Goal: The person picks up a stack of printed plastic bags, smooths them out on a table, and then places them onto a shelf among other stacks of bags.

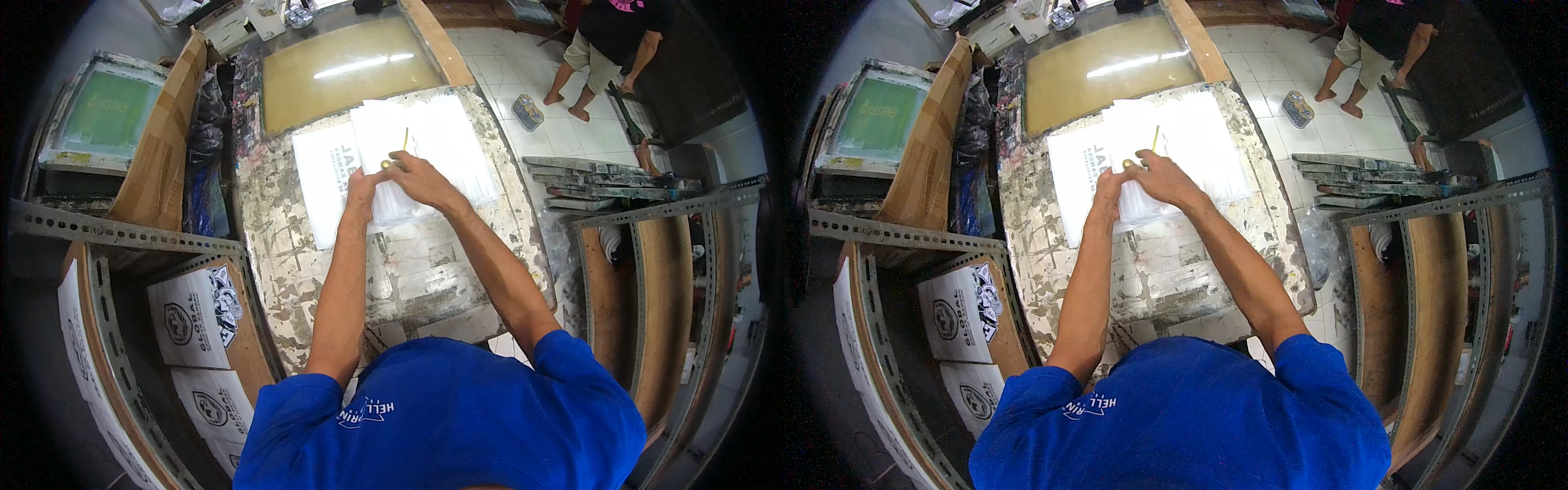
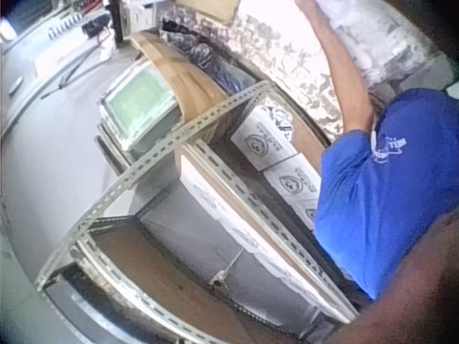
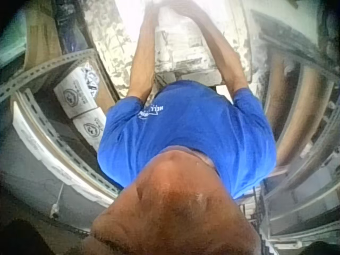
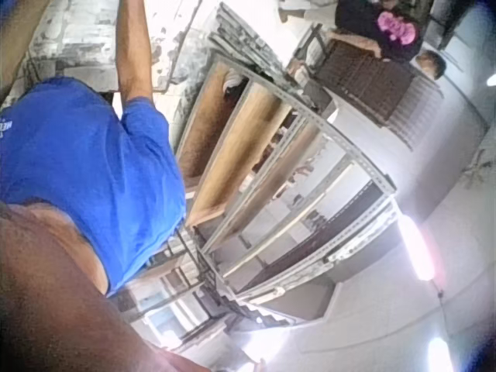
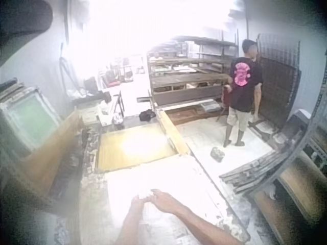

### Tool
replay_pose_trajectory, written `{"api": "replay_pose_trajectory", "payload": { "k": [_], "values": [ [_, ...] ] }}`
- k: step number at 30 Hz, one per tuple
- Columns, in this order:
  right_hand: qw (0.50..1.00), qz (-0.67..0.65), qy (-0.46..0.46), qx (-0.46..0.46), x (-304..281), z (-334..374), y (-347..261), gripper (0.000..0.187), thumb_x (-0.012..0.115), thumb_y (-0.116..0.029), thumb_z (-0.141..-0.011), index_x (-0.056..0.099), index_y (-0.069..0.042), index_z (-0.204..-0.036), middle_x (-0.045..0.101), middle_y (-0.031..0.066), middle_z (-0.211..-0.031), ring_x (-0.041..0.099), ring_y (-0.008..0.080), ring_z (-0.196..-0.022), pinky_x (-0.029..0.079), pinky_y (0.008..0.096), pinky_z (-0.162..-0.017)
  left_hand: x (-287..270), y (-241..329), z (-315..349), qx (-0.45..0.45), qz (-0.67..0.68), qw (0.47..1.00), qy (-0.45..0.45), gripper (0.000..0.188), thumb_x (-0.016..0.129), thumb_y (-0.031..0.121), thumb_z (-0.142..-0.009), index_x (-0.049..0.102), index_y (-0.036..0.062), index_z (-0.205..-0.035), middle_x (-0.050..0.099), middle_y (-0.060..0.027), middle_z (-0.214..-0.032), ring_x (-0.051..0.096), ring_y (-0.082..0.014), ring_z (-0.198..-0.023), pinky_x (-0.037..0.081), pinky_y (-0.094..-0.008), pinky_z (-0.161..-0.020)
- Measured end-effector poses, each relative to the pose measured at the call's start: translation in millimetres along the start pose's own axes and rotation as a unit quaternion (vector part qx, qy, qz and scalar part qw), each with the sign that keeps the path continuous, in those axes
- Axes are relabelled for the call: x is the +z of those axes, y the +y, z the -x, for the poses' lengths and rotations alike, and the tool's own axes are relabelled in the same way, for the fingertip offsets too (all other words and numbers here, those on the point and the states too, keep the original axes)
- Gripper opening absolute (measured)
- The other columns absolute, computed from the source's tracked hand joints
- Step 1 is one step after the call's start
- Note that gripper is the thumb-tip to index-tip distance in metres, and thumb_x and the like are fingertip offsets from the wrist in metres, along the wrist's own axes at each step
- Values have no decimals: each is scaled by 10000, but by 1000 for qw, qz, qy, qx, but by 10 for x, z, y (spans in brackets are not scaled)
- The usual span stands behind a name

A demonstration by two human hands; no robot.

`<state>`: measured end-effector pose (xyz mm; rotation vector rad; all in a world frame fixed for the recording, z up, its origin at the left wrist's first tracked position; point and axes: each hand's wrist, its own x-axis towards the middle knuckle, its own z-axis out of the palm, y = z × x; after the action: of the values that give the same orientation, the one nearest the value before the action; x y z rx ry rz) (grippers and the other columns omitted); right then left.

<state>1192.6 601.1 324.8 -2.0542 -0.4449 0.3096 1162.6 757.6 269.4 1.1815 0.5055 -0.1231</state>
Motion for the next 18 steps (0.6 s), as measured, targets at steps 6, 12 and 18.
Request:
{"api": "replay_pose_trajectory", "payload": {
  "k": [6,12,18],
  "values": [
    [974,120,187,-38,-223,268,406,316,682,-124,-832,621,30,-1101,659,240,-1021,631,398,-966,496,462,-844,-22,58,62,-11,69,997,-14,473,720,119,-683,575,-71,-1091,651,-206,-969,688,-325,-829,603,-447,-731],
    [964,173,181,-86,-129,336,421,365,713,-131,-814,633,19,-1137,656,191,-1075,598,350,-1027,482,424,-893,-57,64,51,-34,64,997,-3,425,688,98,-698,584,-71,-1074,659,-205,-969,691,-330,-839,606,-459,-737],
    [949,256,159,-87,-61,304,482,331,701,-90,-774,669,-36,-1099,627,130,-1143,524,328,-1107,442,414,-913,-66,71,49,-13,57,998,-6,405,678,140,-684,616,-59,-1031,666,-197,-938,685,-312,-807,589,-432,-737]
  ]
}}
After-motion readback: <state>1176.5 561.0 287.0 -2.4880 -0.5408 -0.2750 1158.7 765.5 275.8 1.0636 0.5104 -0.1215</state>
